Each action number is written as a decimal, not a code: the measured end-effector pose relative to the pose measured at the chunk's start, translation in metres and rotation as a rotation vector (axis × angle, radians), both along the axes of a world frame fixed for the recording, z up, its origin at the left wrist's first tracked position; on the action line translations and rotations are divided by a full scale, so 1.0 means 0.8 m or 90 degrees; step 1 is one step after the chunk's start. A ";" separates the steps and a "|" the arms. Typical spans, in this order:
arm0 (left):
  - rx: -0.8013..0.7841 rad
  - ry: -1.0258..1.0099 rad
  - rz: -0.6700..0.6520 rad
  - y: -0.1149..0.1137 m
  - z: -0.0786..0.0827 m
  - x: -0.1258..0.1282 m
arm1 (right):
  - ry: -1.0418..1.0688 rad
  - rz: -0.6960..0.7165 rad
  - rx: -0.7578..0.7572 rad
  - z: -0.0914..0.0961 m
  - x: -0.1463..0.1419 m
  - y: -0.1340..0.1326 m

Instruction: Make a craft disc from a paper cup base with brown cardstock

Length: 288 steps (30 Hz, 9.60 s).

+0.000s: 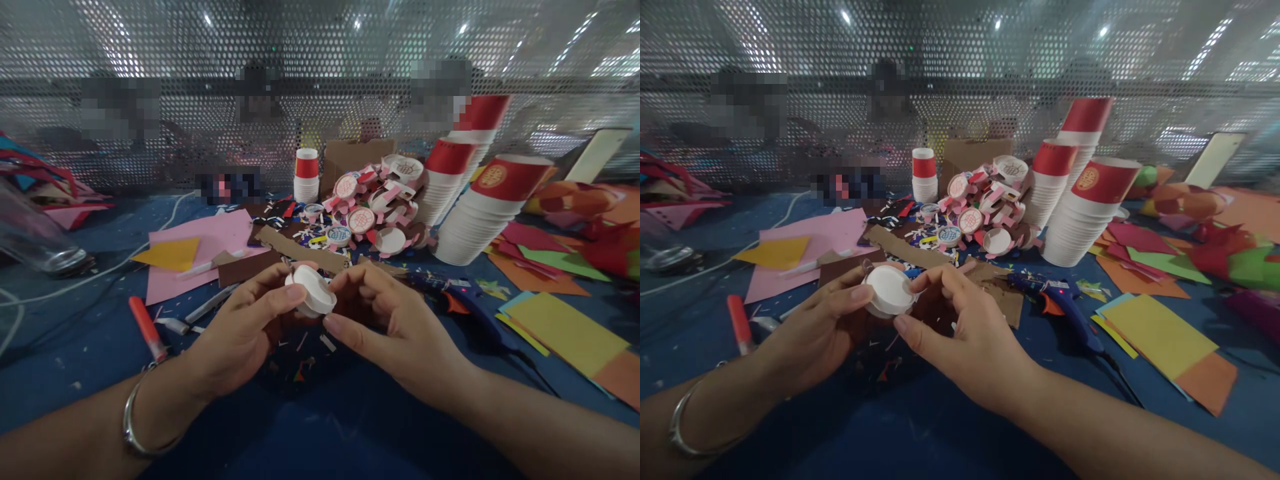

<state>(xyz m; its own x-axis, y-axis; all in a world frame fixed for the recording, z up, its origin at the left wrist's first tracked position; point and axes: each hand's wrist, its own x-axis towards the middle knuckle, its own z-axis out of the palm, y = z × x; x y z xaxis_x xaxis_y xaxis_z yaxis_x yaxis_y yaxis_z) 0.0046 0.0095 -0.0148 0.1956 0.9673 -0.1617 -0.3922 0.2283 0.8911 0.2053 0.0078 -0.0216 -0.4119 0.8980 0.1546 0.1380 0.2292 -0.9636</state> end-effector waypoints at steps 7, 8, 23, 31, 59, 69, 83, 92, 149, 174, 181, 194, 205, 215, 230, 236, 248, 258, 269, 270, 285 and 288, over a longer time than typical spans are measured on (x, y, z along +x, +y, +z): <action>0.030 0.012 -0.029 0.000 0.001 -0.001 | -0.008 0.000 0.034 0.000 0.000 -0.001; 0.034 0.012 -0.030 0.000 0.001 -0.001 | -0.006 0.000 0.036 0.000 0.001 -0.002; 0.013 0.000 0.001 0.006 -0.006 0.001 | 0.013 -0.019 0.069 -0.001 0.000 -0.001; -0.030 -0.008 0.025 0.004 0.000 0.004 | 0.000 -0.033 0.082 -0.002 0.000 -0.001; 0.035 0.035 -0.041 0.000 -0.008 0.006 | -0.088 -0.065 0.192 0.006 0.002 -0.002; 0.025 0.023 -0.012 -0.003 -0.004 0.008 | -0.055 -0.088 0.137 0.005 0.002 -0.003; 0.048 -0.030 0.063 0.000 -0.002 0.007 | 0.252 -0.015 -0.209 -0.001 -0.007 0.003; 0.077 -0.004 0.035 0.001 0.000 0.007 | 0.234 -0.003 -0.180 0.000 -0.006 0.003; 0.195 0.128 0.011 -0.006 -0.015 0.001 | 0.317 -0.047 -0.254 -0.004 -0.007 0.004; 0.105 0.093 0.020 -0.006 -0.007 0.007 | -0.039 -0.150 0.195 0.001 0.004 -0.003; 0.074 0.075 0.004 -0.006 -0.006 0.010 | -0.054 -0.116 0.264 -0.001 0.003 -0.002; 0.124 0.118 -0.032 -0.007 -0.013 0.013 | -0.051 -0.085 0.300 -0.001 0.000 -0.002; 0.051 0.064 -0.059 -0.011 -0.011 0.012 | -0.056 -0.074 0.293 0.005 0.001 -0.007; 0.053 0.084 -0.085 -0.010 -0.010 0.011 | -0.035 -0.054 0.234 0.008 0.001 -0.009; 0.129 0.157 -0.075 -0.011 -0.012 0.009 | -0.036 -0.059 0.234 0.007 0.000 -0.010; 0.117 0.143 -0.056 -0.010 -0.016 0.007 | 0.004 -0.034 0.208 0.006 0.000 -0.008; 0.090 0.131 -0.050 -0.012 -0.010 0.007 | -0.047 -0.060 0.273 0.002 -0.001 -0.005; 0.188 0.225 -0.130 -0.017 -0.016 -0.002 | -0.066 -0.152 0.234 0.002 0.005 0.004; 0.292 0.388 -0.052 -0.024 -0.014 -0.004 | -0.051 -0.120 0.271 -0.003 0.004 0.002; 0.299 0.391 -0.054 -0.024 -0.013 -0.004 | -0.049 -0.120 0.276 -0.003 0.004 0.002; 0.303 0.394 -0.055 -0.024 0.002 -0.001 | -0.037 -0.115 0.319 -0.001 0.005 0.002; 0.278 0.369 -0.060 -0.025 -0.001 -0.001 | -0.042 -0.119 0.299 0.000 0.005 0.003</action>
